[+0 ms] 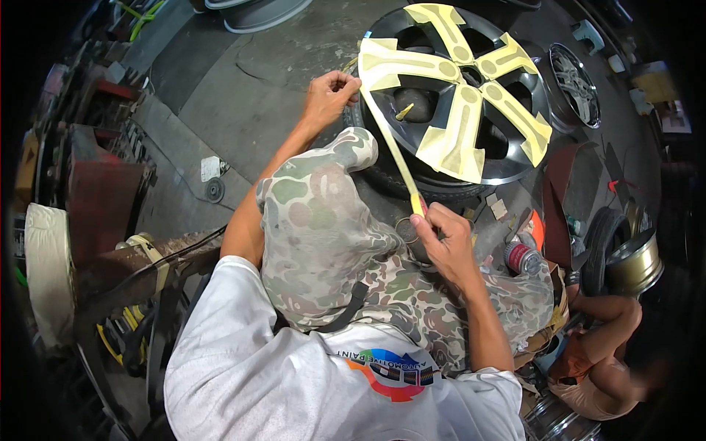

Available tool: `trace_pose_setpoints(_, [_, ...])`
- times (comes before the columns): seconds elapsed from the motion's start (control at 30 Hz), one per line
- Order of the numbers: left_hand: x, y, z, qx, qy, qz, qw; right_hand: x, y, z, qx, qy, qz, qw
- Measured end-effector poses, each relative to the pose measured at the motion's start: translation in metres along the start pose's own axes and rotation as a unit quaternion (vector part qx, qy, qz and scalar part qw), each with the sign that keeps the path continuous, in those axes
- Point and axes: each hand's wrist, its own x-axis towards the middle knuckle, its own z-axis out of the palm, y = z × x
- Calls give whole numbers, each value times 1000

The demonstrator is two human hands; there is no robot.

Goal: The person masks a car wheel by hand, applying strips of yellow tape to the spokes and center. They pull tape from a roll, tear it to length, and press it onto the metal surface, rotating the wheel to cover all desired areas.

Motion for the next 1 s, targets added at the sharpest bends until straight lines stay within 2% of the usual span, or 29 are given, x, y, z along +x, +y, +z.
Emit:
trace_pose_setpoints(0.1, [4,0,3,16,0,21,1000,3,6,-3,-30,42,13,999])
trace_pose_setpoints(0.33, [1,8,3,68,-10,53,996,1,0,2,-55,2,16,998])
trace_pose_setpoints(0.43, [1,10,2,84,-28,53,995,1,2,6,-77,5,-11,997])
trace_pose_setpoints(0.8, [1,9,3,71,-19,52,996,-1,12,4,-117,42,0,992])
trace_pose_setpoints(1.0, [4,0,5,52,5,100,994,-2,22,2,-101,59,36,992])
